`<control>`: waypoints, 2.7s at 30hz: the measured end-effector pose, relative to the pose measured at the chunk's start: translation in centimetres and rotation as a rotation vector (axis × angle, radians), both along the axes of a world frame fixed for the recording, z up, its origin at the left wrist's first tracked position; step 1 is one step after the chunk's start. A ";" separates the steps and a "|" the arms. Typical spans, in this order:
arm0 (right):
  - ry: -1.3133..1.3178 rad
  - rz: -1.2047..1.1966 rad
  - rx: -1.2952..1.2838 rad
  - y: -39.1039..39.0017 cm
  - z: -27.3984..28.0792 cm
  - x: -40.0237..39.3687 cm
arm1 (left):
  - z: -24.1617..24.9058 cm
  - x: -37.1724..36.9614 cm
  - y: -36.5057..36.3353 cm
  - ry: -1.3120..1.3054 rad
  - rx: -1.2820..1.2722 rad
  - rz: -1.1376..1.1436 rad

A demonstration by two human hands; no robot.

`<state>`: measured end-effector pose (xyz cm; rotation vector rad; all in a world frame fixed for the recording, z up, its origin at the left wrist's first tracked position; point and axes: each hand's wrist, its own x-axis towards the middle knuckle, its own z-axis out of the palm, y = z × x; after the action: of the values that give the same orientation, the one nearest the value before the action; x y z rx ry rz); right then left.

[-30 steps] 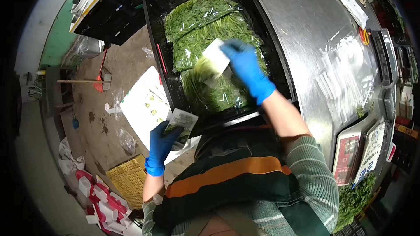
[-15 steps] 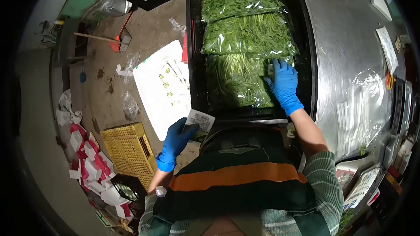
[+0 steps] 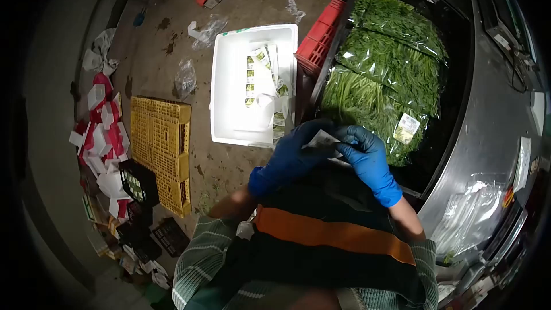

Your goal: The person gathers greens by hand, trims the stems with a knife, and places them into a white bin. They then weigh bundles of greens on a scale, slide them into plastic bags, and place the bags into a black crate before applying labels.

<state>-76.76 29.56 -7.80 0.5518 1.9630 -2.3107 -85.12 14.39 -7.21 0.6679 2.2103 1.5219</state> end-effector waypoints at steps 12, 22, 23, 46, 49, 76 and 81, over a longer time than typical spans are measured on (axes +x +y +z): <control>0.006 -0.255 0.234 -0.3 -2.2 -0.9 | -1.0 0.1 -0.8 0.007 -0.155 -0.096; -0.189 0.289 1.043 6.1 -15.2 -4.9 | 0.4 -2.2 -4.0 -0.426 -0.153 -0.124; -0.333 0.453 1.289 5.4 -13.9 -5.9 | 0.8 -2.4 -3.4 -0.468 -0.147 -0.114; 0.276 -0.619 0.102 7.4 0.9 -0.4 | 2.6 -3.6 11.9 -0.293 0.024 -0.223; 0.343 -0.614 0.139 8.2 0.2 -1.1 | 1.8 -4.1 11.9 -0.145 -0.097 -0.258; 0.416 -0.219 0.165 11.2 3.7 -4.9 | 5.1 -6.5 11.0 -0.340 0.211 -0.281; 0.357 -0.293 0.364 9.3 3.3 -4.7 | 4.7 -6.8 11.9 -0.257 0.164 -0.040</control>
<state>-81.45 38.82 -4.51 0.5042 2.6659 -2.3559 -91.96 26.30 -2.54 0.5267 1.8885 1.6793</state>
